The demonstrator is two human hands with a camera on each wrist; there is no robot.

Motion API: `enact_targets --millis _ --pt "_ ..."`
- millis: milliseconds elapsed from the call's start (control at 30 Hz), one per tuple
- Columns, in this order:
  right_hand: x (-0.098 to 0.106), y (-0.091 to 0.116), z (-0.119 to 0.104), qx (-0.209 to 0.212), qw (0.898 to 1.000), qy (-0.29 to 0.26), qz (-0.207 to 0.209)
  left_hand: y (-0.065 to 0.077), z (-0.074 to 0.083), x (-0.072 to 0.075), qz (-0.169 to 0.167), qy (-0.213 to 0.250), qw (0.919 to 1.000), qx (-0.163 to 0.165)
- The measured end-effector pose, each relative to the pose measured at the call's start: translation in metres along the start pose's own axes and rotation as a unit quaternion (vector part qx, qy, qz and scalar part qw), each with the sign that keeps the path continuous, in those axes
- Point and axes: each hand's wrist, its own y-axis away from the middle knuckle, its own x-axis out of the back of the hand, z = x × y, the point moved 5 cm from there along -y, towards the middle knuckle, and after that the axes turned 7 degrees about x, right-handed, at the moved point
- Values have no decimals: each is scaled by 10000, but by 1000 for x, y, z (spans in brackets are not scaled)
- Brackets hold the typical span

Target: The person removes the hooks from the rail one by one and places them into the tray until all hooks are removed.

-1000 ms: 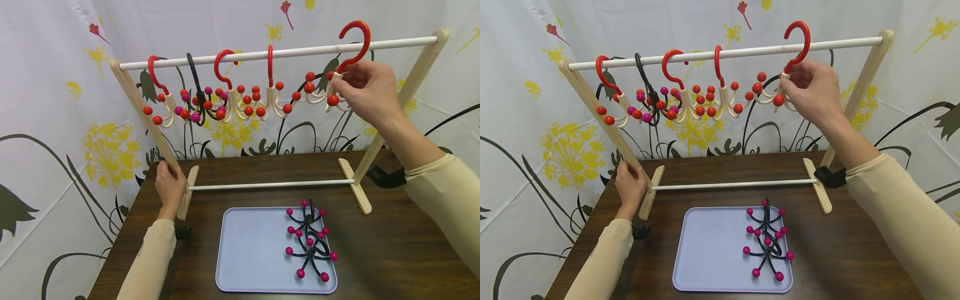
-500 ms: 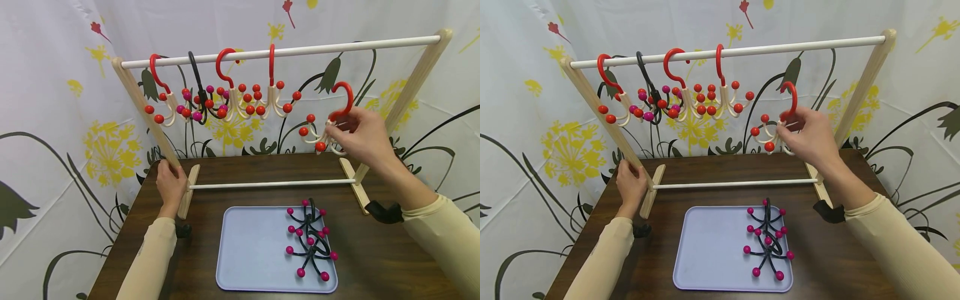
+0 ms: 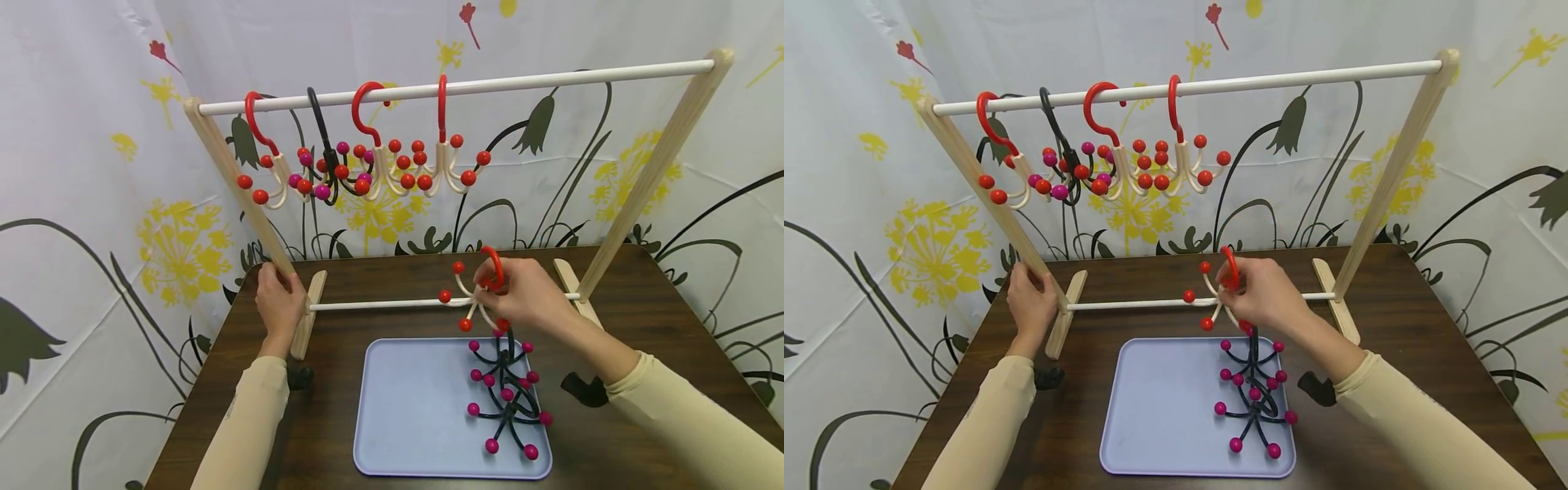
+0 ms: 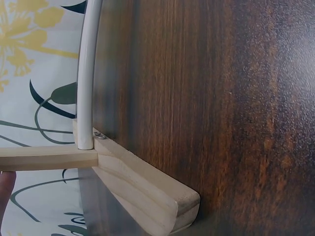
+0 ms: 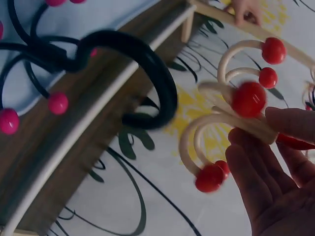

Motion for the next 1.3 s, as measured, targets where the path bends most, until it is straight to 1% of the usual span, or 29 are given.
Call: enact_targets --millis 100,200,433,600,700,833,1100,1300 --pt "-19 0 -4 296 9986 112 -429 0 0 1 9 -8 10000 6" --pt "-34 0 -7 544 9956 137 -755 0 -1 1 -8 -10 10000 19" --pt "-61 -4 -4 674 9883 146 -1359 0 0 1 20 -11 10000 28" --pt "-73 -1 -2 834 9837 334 -1559 1 -1 1 13 -39 10000 42" --pt "-78 1 -2 877 9811 463 -1662 1 -1 0 -38 -55 10000 63" --pt "-85 3 0 949 9770 622 -1803 1 -1 2 -14 -31 9999 107" --pt "-93 8 8 1078 9706 759 -2015 1 -2 2 -46 -47 9999 145" --pt "-98 11 11 1075 9639 828 -2292 1 0 1 -24 -23 9999 108"
